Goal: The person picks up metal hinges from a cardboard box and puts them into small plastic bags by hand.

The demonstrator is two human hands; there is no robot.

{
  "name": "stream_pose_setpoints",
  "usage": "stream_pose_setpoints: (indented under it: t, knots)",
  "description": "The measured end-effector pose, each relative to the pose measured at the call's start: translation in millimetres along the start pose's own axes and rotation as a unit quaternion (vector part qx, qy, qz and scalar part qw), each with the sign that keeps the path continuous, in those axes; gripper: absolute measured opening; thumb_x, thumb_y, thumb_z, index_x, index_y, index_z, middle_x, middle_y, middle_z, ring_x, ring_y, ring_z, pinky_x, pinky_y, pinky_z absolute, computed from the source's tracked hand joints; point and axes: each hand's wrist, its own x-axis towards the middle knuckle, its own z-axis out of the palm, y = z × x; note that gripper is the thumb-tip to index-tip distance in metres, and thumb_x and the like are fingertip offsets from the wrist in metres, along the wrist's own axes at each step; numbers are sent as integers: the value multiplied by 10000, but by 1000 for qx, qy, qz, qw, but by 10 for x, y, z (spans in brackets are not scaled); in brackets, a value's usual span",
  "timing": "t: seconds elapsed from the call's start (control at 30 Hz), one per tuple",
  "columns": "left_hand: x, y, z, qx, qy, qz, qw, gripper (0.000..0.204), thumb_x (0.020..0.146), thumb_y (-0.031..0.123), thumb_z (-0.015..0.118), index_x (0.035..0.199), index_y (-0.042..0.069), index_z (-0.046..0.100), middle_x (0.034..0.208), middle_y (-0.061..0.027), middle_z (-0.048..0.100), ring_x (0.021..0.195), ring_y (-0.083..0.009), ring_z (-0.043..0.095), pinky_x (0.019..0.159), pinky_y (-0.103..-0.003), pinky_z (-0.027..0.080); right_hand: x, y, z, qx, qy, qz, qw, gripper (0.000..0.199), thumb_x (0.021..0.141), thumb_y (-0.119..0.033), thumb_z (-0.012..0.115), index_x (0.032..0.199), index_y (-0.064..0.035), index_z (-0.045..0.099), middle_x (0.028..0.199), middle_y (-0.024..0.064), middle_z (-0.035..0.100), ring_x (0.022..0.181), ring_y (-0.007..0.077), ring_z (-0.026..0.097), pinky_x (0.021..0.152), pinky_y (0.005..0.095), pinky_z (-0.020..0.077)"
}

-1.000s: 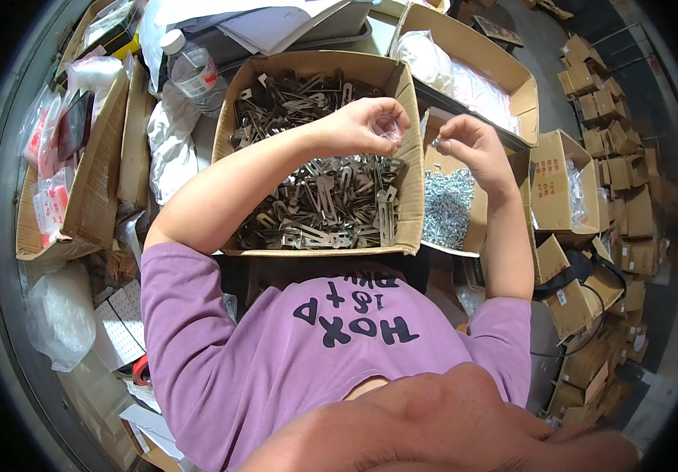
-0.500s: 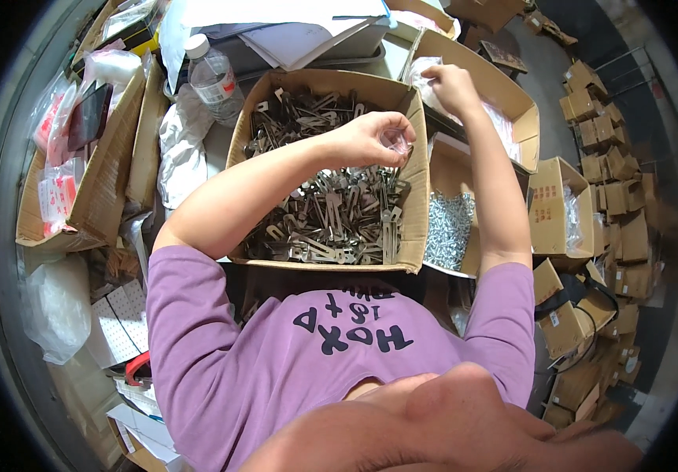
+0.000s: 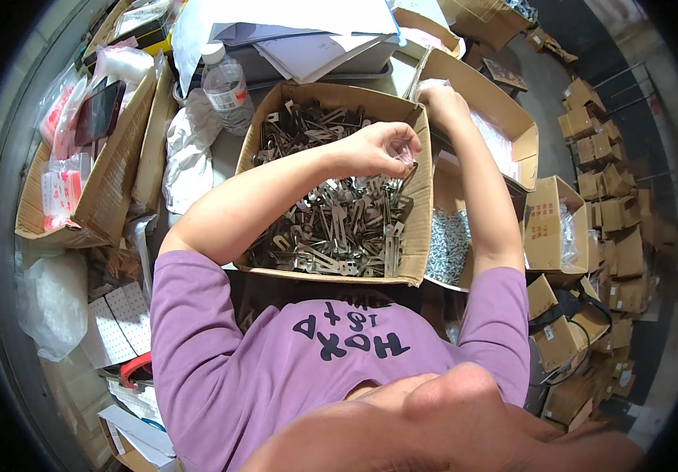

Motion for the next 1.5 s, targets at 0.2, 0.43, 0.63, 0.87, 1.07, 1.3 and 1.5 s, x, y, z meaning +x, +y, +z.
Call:
stream_pose_setpoints:
  t: [0.2, 0.43, 0.63, 0.87, 1.07, 1.3, 1.5]
  knots:
    - [17, 14, 17, -10, 2, -3, 1000, 323, 740, -11, 640, 1033, 30, 511, 845, 6, 527, 782, -61, 515, 708, -219, 468, -217, 244, -14, 208, 178, -19, 961, 145, 805, -130, 643, 925, -56, 677, 867, 139, 673, 806, 240, 650, 728, 337, 503]
    - [-34, -26, -7, -25, 12, -12, 1000, 371, 745, 13, 653, 1079, 35, 493, 897, -3, 540, 829, -74, 528, 748, -243, 470, -897, -296, -447, 565, 9, -112, 817, 163, 835, -7, 611, 992, 37, 616, 907, 50, 644, 843, 108, 597, 766, 239, 477]
    - [-54, 46, 0, -25, -24, -35, 999, 472, 764, 105, 697, 1175, 44, 472, 962, -10, 560, 893, -89, 540, 804, -261, 469, -1151, -387, -460, 268, 67, -253, 927, 157, 757, -138, 697, 896, -67, 676, 1093, 95, 504, 1029, 269, 499, 871, 360, 436]
    - [-6, 51, -12, 19, 73, 20, 997, 273, 871, 136, 634, 1074, -24, 546, 942, -65, 648, 865, -96, 607, 788, -234, 490, -1184, -279, -257, 429, 111, -122, 888, 145, 763, -108, 696, 830, 9, 643, 853, 92, 651, 762, 156, 601, 688, 281, 477]
    - [-29, 67, 64, 111, 140, 71, 981, 178, 897, 126, 594, 965, -38, 610, 863, -57, 661, 803, -85, 610, 741, -221, 497, -1210, -333, -173, 526, 80, -40, 846, 174, 791, -129, 674, 883, 15, 638, 778, 59, 632, 696, 94, 564, 637, 232, 456]
    - [-66, 79, 125, 80, 141, 110, 981, 155, 869, 121, 617, 892, -29, 651, 750, -17, 649, 666, -40, 561, 601, -191, 466, -1247, -400, -220, 503, 90, -137, 849, 183, 807, -158, 617, 850, 14, 571, 765, 52, 523, 695, 122, 484, 625, 261, 411]
    - [-78, 175, 42, 37, 143, 144, 978, 143, 890, 108, 603, 925, -28, 628, 821, -56, 662, 776, -104, 614, 744, -255, 503, -1392, -194, -246, 491, 125, -143, 850, 165, 808, -154, 618, 815, 1, 563, 769, 39, 524, 692, 115, 487, 625, 272, 419]
